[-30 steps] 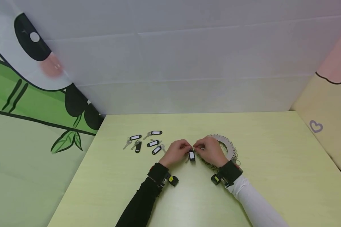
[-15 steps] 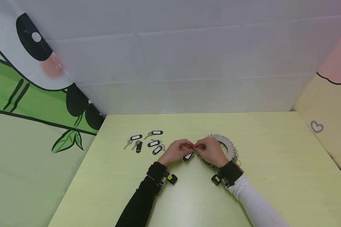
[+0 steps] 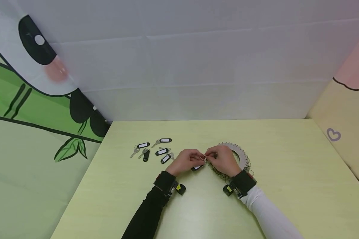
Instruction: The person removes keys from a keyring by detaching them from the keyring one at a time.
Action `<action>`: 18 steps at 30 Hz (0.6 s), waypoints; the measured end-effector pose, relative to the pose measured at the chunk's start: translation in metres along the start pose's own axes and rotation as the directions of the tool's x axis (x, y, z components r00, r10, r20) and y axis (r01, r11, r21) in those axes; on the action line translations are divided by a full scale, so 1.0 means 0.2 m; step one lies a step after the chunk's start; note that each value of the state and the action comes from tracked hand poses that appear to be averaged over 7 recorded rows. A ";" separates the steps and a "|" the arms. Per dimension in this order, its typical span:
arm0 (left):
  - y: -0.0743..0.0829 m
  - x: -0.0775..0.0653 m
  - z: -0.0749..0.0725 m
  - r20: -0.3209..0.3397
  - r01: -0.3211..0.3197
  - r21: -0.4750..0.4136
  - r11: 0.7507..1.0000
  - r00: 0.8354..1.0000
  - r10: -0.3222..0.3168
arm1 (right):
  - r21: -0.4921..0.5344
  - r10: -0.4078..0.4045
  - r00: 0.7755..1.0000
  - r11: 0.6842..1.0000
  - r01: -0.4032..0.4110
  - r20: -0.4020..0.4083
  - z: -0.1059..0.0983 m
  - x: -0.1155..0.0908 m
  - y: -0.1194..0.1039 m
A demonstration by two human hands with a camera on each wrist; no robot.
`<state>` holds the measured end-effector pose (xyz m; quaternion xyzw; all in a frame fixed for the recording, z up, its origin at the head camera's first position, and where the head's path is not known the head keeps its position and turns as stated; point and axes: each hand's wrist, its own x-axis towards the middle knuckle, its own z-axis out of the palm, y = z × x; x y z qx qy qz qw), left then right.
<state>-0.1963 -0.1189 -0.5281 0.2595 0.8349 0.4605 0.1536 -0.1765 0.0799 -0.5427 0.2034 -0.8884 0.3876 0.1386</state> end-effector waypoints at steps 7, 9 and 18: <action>-0.04 0.03 0.01 -0.051 0.037 0.069 0.997 0.998 -0.033 | -0.014 -0.005 1.000 1.000 0.005 0.006 0.00 0.00 0.00; -0.04 0.03 0.00 -0.043 0.039 0.071 0.997 0.998 -0.036 | -0.019 -0.005 1.000 1.000 0.005 0.005 0.00 0.00 0.00; -0.06 0.02 -0.03 0.019 -0.014 0.069 0.998 1.000 0.012 | -0.019 -0.005 1.000 1.000 0.005 0.000 0.01 0.00 0.00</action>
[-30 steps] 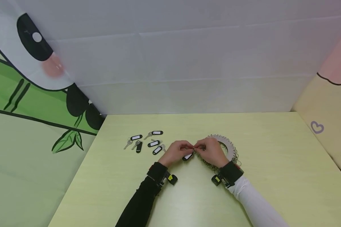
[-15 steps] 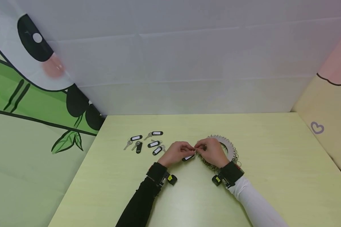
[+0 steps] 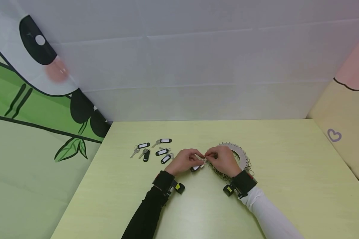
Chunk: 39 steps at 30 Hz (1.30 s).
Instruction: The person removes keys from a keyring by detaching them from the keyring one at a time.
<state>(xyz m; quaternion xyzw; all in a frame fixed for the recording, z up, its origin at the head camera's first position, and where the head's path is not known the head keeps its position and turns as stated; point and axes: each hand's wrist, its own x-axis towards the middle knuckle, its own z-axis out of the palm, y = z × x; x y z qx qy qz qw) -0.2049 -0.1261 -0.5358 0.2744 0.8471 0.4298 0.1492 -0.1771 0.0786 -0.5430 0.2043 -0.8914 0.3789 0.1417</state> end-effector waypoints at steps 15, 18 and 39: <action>0.04 0.01 0.04 -0.028 0.060 0.177 0.982 0.998 -0.056 | 0.021 -0.042 0.999 0.999 0.042 0.017 0.00 -0.01 -0.01; 0.04 0.00 0.03 -0.011 0.061 0.180 0.982 0.998 -0.060 | 0.036 -0.037 0.999 0.999 0.037 0.018 -0.01 -0.01 0.00; -0.04 0.00 -0.02 0.164 0.005 -0.133 0.991 0.986 0.017 | 0.260 0.106 0.977 0.954 -0.153 0.186 -0.05 -0.01 0.01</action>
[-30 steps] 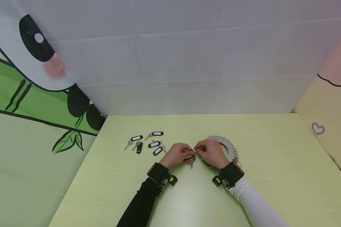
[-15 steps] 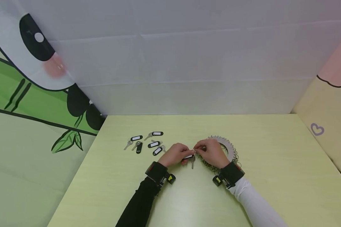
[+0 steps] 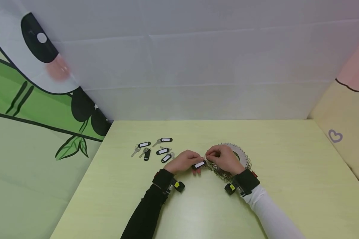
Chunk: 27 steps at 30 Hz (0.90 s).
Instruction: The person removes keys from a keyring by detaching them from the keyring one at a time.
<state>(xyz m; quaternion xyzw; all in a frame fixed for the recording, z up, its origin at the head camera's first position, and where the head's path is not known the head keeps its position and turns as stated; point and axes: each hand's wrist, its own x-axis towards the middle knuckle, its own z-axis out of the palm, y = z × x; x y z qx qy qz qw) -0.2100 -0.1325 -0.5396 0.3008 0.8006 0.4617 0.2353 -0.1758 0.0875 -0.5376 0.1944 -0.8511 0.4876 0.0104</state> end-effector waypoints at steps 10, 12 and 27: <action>-0.02 0.00 -0.04 -0.242 0.017 0.051 0.999 0.970 -0.005 | -0.002 0.041 0.998 0.999 -0.041 -0.043 -0.01 0.01 0.00; -0.01 0.01 -0.05 -0.331 -0.005 0.029 1.000 0.944 0.015 | -0.005 0.041 0.998 0.999 -0.041 -0.050 -0.01 0.01 0.01; -0.05 -0.11 -0.28 -0.568 -0.073 -0.205 0.976 0.821 -0.058 | -0.069 0.031 0.996 0.997 -0.037 -0.084 -0.04 -0.01 -0.01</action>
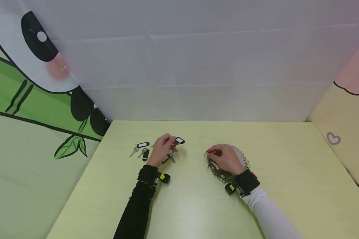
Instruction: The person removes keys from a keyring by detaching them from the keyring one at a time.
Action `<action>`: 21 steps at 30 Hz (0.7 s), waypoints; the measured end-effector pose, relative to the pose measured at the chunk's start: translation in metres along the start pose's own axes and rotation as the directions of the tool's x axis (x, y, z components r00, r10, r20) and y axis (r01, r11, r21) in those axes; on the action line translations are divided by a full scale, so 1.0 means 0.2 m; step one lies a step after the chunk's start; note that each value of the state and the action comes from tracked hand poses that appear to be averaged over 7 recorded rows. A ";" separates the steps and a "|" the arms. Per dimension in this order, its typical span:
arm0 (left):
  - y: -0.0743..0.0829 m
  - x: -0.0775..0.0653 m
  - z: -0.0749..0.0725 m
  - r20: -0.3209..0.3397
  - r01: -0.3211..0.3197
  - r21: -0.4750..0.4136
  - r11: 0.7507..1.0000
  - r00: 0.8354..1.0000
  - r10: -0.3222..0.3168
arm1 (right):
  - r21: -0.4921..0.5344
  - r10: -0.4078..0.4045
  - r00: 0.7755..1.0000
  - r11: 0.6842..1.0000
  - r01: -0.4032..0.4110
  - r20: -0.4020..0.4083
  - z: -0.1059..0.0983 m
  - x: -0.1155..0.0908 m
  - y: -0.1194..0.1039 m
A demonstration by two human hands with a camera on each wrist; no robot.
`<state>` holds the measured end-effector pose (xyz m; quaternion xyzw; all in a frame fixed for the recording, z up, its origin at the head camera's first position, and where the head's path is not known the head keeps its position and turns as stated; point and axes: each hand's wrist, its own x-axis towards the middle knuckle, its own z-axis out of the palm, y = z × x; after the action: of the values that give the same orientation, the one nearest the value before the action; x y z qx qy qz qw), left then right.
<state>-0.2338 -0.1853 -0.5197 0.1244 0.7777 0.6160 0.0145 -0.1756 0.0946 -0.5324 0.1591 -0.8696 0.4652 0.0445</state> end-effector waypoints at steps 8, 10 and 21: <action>-0.03 -0.02 -0.16 -0.164 0.129 0.448 0.885 0.985 -0.060 | -0.165 0.024 0.983 0.985 -0.055 -0.184 -0.06 0.00 0.01; -0.04 -0.01 -0.18 -0.218 0.153 0.563 0.812 0.975 -0.033 | -0.227 0.051 0.983 0.970 -0.091 -0.177 -0.08 0.00 0.01; -0.02 -0.01 -0.15 -0.260 0.146 0.683 0.715 0.964 0.051 | -0.256 0.117 0.993 0.961 -0.106 0.032 -0.05 -0.01 0.03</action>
<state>-0.2371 -0.2154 -0.5177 0.0184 0.9500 0.2880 -0.1196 -0.1768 0.1061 -0.5318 0.1136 -0.9303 0.3482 0.0180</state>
